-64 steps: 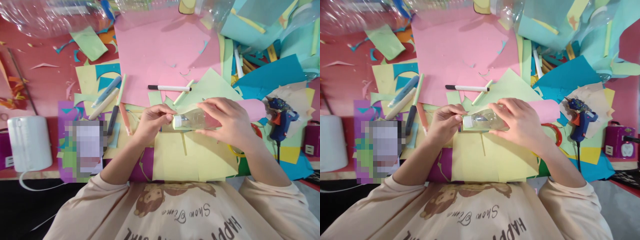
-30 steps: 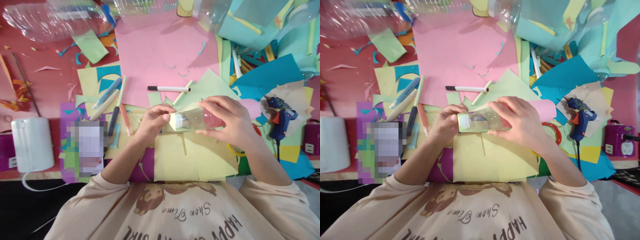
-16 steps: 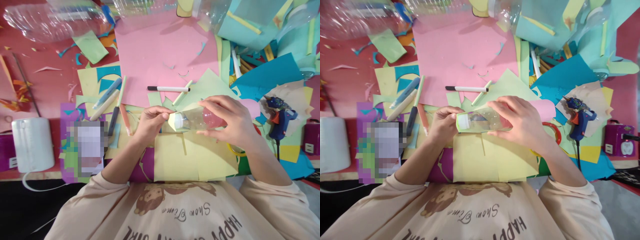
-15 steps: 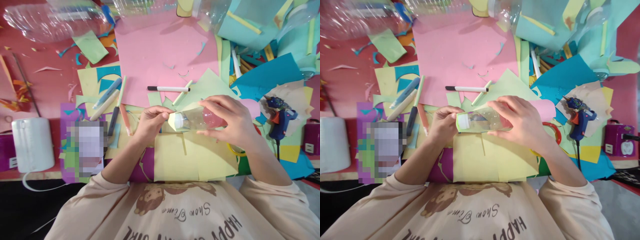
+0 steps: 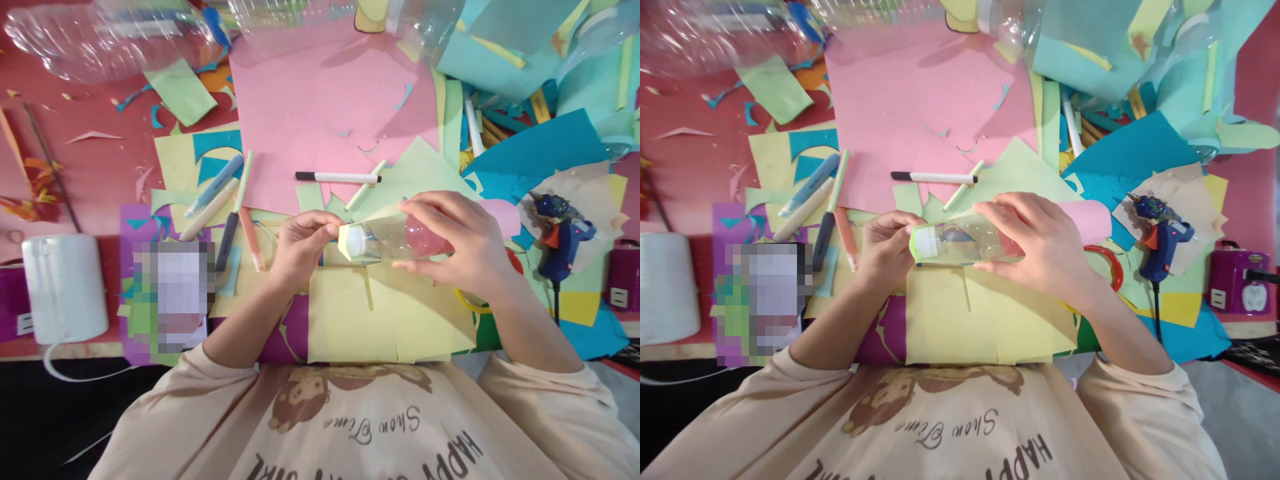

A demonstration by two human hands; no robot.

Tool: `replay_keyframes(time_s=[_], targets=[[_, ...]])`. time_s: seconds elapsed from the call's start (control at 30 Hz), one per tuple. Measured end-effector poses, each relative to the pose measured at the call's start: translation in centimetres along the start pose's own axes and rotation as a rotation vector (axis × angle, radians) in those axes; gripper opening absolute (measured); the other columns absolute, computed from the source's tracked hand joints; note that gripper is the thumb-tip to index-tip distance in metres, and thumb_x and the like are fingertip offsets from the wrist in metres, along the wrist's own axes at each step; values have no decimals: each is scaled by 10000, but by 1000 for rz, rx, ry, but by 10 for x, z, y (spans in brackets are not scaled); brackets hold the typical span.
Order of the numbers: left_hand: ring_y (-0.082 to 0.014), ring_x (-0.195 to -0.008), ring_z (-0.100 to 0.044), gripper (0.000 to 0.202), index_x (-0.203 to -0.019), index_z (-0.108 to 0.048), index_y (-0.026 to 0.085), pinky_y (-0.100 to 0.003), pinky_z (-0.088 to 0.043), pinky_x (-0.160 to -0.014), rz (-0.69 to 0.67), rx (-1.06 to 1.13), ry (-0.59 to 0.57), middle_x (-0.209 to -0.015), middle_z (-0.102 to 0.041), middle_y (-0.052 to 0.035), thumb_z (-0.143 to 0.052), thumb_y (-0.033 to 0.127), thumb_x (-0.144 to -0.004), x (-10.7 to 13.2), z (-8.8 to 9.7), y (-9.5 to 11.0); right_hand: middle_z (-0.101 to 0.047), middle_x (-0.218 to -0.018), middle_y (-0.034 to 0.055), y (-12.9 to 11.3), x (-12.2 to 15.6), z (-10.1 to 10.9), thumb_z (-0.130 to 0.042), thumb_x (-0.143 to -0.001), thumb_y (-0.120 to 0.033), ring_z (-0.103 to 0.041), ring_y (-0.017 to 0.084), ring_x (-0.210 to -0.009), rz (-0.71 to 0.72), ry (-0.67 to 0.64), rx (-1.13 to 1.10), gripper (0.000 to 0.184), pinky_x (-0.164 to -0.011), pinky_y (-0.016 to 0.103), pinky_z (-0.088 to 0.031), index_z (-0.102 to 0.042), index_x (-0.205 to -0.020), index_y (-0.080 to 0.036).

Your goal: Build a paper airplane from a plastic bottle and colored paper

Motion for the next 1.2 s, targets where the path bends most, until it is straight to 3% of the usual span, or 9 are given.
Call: replay_keyframes(time_s=[0.13,0.27,0.47,0.63,0.77,1.03,1.2], targets=[[-59,-523,-563,236,-666,-745,231,-173,-471,-505,-15,-41,29,-623,-674,22,-847,438,-614,1,2,0,-648,-1098,117,0,0,-1,-633,-843,-516,-638,247,-984,-9,-1,19,512,-827,382,-536,-569,-1223,-179],[-68,-625,-560,247,-799,-718,223,-176,-462,-557,-84,-88,41,-719,-645,10,-801,429,-691,0,2,8,-639,-1107,121,-3,1,1,-629,-855,-488,-635,245,-986,4,-5,45,498,-843,384,-532,-561,-1230,-167],[-75,-531,-408,324,-644,-546,199,-217,-361,-504,-211,-107,-59,-578,-441,37,-721,439,-771,3,-4,18,-645,-1092,125,-9,2,1,-648,-851,-411,-630,256,-982,-3,15,164,483,-846,397,-526,-541,-1246,-155],[-98,-557,-403,315,-720,-552,214,-254,-315,-499,-184,-335,-93,-645,-466,15,-645,495,-827,8,-1,10,-648,-1081,132,-10,2,-8,-647,-844,-322,-624,267,-986,-25,5,203,445,-858,406,-519,-531,-1243,-165],[-103,-565,-414,324,-708,-534,207,-252,-336,-511,-241,-478,-76,-641,-478,11,-602,485,-859,8,-2,15,-636,-1105,134,-7,3,-15,-634,-847,-310,-611,277,-1019,-48,-7,196,455,-875,421,-508,-514,-1265,-177],[-93,-572,-422,301,-697,-489,200,-238,-352,-547,-317,-647,-125,-635,-462,23,-515,394,-926,9,-12,24,-633,-1134,133,-7,4,-20,-640,-839,-268,-604,273,-1033,-79,-3,215,442,-889,407,-506,-534,-1256,-169],[-101,-554,-382,324,-679,-447,202,-256,-336,-548,-273,-712,-114,-616,-418,29,-501,408,-923,8,-10,20,-635,-1128,139,-9,6,-25,-637,-834,-254,-602,279,-1043,-63,24,240,451,-894,416,-504,-529,-1261,-153]])
Point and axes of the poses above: each hand's wrist, its own x-axis away from the middle knuckle, its own z-axis out of the back of the hand, y = z × x, the point moved 7 cm from there along -x, towards the middle knuckle
